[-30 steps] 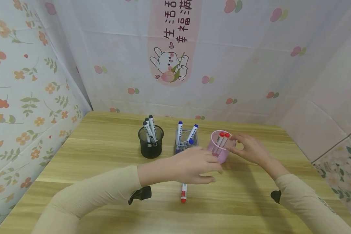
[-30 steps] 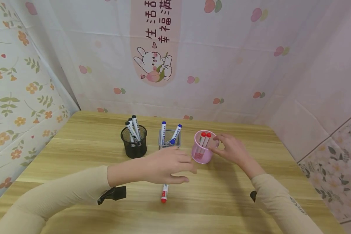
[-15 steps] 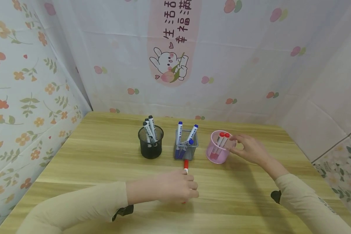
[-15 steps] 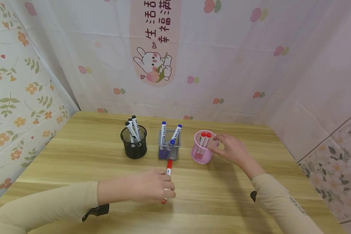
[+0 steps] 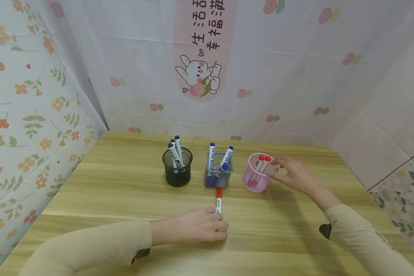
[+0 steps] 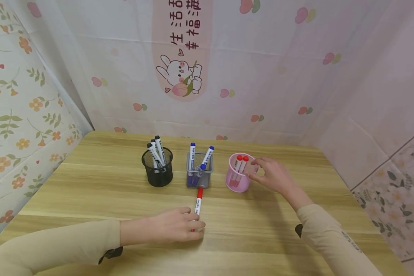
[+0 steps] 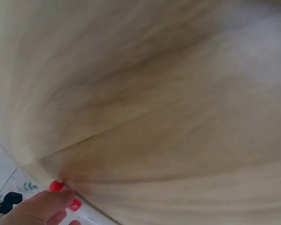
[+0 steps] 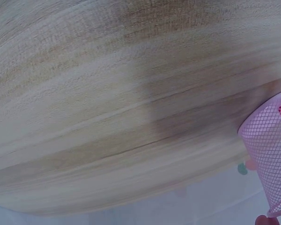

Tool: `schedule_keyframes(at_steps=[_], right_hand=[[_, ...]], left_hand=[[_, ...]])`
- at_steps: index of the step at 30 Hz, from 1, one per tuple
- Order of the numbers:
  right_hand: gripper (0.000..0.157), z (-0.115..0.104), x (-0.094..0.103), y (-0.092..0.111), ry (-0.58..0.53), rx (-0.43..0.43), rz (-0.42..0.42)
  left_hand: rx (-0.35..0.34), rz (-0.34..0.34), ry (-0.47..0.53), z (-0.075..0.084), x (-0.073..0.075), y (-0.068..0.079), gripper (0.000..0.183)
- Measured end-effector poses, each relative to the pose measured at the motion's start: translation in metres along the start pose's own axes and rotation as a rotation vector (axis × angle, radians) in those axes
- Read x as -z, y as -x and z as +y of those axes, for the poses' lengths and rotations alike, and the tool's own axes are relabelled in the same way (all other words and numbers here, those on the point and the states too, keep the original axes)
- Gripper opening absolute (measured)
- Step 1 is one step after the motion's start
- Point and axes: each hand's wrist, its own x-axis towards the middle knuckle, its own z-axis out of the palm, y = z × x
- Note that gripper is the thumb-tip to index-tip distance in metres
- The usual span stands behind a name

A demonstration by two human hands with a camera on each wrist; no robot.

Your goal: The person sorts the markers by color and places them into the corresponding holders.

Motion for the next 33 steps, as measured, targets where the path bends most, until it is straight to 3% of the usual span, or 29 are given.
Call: schedule_keyframes(at_steps=[8, 15, 33], right_hand=[[0.038, 0.0, 0.001, 0.0, 0.002, 0.001, 0.001], [0.039, 0.0, 0.0, 0.0, 0.003, 0.007, 0.003], [0.036, 0.0, 0.0, 0.001, 0.002, 0.027, 0.028]], left_hand=[[-0.018, -0.015, -0.032, -0.001, -0.013, -0.003, 0.016], [-0.03, 0.022, -0.051, -0.001, -0.017, -0.006, 0.011], [-0.09, 0.054, -0.006, -0.005, -0.007, -0.007, 0.017]])
